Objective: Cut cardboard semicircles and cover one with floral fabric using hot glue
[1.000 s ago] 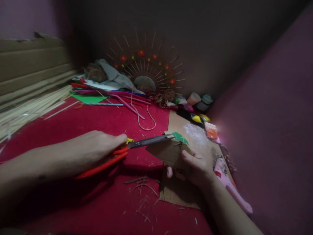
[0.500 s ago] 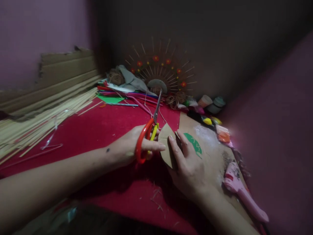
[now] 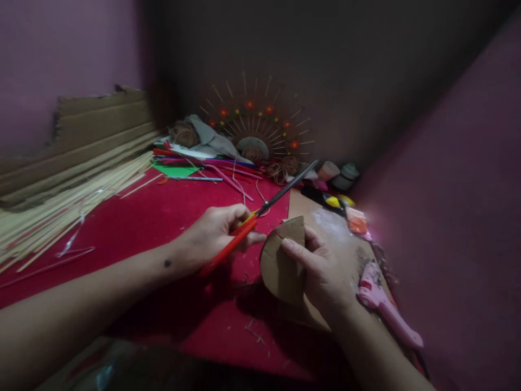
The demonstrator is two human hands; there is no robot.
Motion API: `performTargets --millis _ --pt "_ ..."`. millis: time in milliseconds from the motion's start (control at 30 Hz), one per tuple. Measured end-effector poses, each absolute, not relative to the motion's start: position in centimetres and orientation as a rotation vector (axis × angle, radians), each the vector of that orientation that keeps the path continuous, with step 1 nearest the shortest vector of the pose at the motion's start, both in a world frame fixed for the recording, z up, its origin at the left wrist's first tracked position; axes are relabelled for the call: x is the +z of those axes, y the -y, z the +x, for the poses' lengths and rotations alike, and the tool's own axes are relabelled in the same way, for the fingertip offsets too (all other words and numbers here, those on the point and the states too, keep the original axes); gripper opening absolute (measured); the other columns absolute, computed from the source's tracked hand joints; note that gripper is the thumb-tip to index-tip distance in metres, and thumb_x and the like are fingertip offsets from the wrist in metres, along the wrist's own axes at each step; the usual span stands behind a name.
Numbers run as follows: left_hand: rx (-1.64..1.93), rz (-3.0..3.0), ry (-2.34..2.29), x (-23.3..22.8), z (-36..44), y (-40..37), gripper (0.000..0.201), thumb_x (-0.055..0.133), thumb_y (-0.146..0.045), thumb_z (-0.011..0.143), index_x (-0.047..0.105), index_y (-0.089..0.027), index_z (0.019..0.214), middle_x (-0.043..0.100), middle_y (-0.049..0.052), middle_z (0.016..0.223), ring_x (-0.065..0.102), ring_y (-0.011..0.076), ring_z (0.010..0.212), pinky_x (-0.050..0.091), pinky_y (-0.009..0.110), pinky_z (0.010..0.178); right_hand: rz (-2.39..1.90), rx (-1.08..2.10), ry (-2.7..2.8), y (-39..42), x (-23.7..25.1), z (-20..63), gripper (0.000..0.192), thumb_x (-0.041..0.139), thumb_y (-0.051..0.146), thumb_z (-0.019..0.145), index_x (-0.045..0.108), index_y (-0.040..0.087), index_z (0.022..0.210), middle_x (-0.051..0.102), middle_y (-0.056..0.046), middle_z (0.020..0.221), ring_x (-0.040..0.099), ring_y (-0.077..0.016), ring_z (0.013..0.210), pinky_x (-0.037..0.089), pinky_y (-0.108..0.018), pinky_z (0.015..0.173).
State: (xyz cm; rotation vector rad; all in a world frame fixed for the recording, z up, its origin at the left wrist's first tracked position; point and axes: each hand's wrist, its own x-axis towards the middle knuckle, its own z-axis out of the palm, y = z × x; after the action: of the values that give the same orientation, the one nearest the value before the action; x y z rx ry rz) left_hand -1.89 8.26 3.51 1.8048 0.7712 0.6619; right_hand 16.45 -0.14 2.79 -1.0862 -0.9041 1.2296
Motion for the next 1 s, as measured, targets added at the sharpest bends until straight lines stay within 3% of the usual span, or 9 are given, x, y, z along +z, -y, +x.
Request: performTargets --millis 100,233,433,767,1000 --pt "0.646 2.326 -0.800 2.9 -3.0 -9.2 0.022 0.051 -0.041 0.084 0.050 -0.020 0.078 0.057 0.002 0.066 0.049 0.0151 0.054 0.036 0.029 0.052 -1.114 1.083 0.860 0.1 2.8 17.3 0.021 0.081 0.029 0.070 0.071 0.022 0.086 0.071 0.001 0.078 0.063 -0.0140 0.069 0.052 -0.025 0.064" --pt "0.562 2.636 -0.893 1.7 -3.5 -9.4 0.022 0.038 -0.037 0.090 0.051 -0.020 0.087 0.061 0.008 0.078 0.055 0.0215 0.062 0.039 0.034 0.057 -1.038 1.024 0.864 -0.1 2.9 18.1 0.023 0.079 0.027 0.072 0.071 0.025 0.094 0.072 0.002 0.081 0.064 -0.0157 0.073 0.053 -0.027 0.067" --pt "0.475 2.713 -0.855 1.0 -3.0 -8.9 0.019 0.040 -0.036 0.089 0.050 -0.020 0.088 0.059 0.006 0.072 0.055 0.0224 0.057 0.034 0.034 0.053 -1.023 0.959 0.895 -0.1 3.2 18.3 0.024 0.078 0.026 0.073 0.071 0.025 0.096 0.075 0.000 0.089 0.065 -0.0177 0.078 0.053 -0.029 0.071" --pt "0.432 2.717 -0.872 0.8 -3.2 -9.3 0.010 0.041 -0.025 0.085 0.050 -0.019 0.085 0.058 0.006 0.066 0.051 0.0203 0.051 0.029 0.033 0.050 -1.043 1.037 0.907 0.1 2.8 18.3 0.022 0.076 0.027 0.075 0.068 0.026 0.095 0.074 0.001 0.086 0.065 -0.0192 0.076 0.053 -0.031 0.070" --pt "0.447 2.716 -0.812 0.5 -3.2 -9.5 0.017 0.040 -0.030 0.086 0.052 -0.019 0.087 0.059 0.008 0.066 0.051 0.0226 0.049 0.027 0.035 0.049 -1.043 1.047 0.900 0.0 2.7 18.2 0.021 0.076 0.027 0.075 0.069 0.025 0.094 0.073 0.001 0.082 0.064 -0.0172 0.073 0.051 -0.029 0.068"
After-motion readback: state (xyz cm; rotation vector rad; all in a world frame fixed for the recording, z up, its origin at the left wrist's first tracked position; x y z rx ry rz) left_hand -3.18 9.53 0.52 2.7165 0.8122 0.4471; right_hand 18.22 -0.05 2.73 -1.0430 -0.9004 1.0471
